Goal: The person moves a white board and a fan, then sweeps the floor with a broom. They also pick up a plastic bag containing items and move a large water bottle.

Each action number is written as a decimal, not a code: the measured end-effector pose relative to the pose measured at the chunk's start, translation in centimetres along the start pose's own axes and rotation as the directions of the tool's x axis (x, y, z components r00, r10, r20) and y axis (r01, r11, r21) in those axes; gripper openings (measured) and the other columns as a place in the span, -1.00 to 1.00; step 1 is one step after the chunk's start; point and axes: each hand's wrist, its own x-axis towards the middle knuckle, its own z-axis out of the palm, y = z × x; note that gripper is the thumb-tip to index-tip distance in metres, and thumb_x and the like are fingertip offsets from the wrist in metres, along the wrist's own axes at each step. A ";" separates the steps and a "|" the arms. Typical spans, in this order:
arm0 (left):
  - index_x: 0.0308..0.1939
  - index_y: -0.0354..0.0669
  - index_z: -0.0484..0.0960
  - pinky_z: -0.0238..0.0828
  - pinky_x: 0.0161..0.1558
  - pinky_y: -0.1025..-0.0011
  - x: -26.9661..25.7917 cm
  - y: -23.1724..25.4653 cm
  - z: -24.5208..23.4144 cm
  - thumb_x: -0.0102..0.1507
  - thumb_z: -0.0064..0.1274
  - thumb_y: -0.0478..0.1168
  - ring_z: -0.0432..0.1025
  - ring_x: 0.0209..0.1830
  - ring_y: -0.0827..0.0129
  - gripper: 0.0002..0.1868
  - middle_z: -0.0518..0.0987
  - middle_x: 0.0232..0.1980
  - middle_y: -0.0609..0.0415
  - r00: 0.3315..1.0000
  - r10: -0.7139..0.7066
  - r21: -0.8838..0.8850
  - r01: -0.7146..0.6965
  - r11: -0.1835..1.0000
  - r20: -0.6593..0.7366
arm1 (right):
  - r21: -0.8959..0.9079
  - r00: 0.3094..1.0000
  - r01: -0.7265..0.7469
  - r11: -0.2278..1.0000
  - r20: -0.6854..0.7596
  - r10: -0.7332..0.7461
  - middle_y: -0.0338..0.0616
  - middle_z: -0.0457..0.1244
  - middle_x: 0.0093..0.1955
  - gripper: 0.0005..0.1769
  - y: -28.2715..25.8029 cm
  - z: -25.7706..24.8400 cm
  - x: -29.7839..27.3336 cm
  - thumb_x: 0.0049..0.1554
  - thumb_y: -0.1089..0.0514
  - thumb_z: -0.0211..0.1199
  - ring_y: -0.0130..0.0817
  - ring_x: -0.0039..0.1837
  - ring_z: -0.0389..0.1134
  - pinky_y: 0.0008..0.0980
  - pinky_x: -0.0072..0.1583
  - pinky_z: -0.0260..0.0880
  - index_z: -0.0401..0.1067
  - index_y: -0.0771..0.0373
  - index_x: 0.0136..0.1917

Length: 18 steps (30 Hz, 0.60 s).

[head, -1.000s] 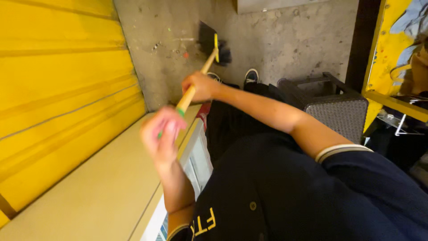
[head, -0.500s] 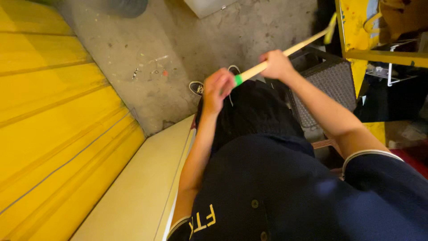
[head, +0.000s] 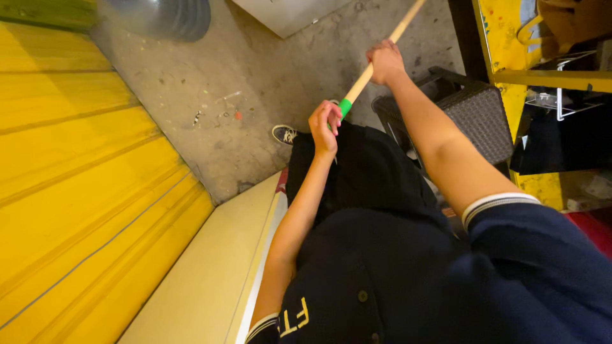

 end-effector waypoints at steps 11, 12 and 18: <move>-0.30 -0.14 0.59 0.26 -0.39 0.57 -8.8 12.4 -8.6 0.36 -0.08 -0.14 0.41 -0.42 0.54 -0.77 0.53 -0.39 0.17 0.817 -0.062 -0.071 0.026 0.997 -0.573 | 0.290 0.789 0.468 0.835 0.290 -0.542 0.03 0.38 -0.21 -0.75 -18.5 2.9 -2.3 -0.17 -0.05 0.36 0.10 -0.05 0.42 0.06 0.00 0.41 0.52 0.11 -0.27; -0.23 -0.14 0.61 0.25 -0.38 0.57 -10.3 15.2 -9.1 0.34 -0.08 -0.19 0.41 -0.41 0.56 -0.82 0.51 -0.37 0.18 0.803 -0.058 -0.068 0.022 0.997 -0.593 | 0.400 0.794 0.394 0.828 0.306 -0.526 0.07 0.37 -0.24 -0.78 -21.8 2.4 -3.0 -0.16 -0.01 0.33 0.15 -0.08 0.41 0.07 -0.03 0.40 0.50 0.11 -0.27; -0.33 -0.26 0.47 0.05 -0.46 0.50 -15.7 29.6 -6.3 0.49 -0.15 -0.01 0.05 -0.73 0.56 -0.57 0.20 -0.66 0.25 0.897 0.403 0.118 -0.387 0.915 -0.184 | 0.663 0.795 0.346 0.664 0.169 -0.583 0.09 0.30 -0.33 -0.83 -34.1 -6.4 -6.9 -0.18 0.15 0.30 0.19 -0.13 0.37 0.06 -0.08 0.35 0.39 0.20 -0.29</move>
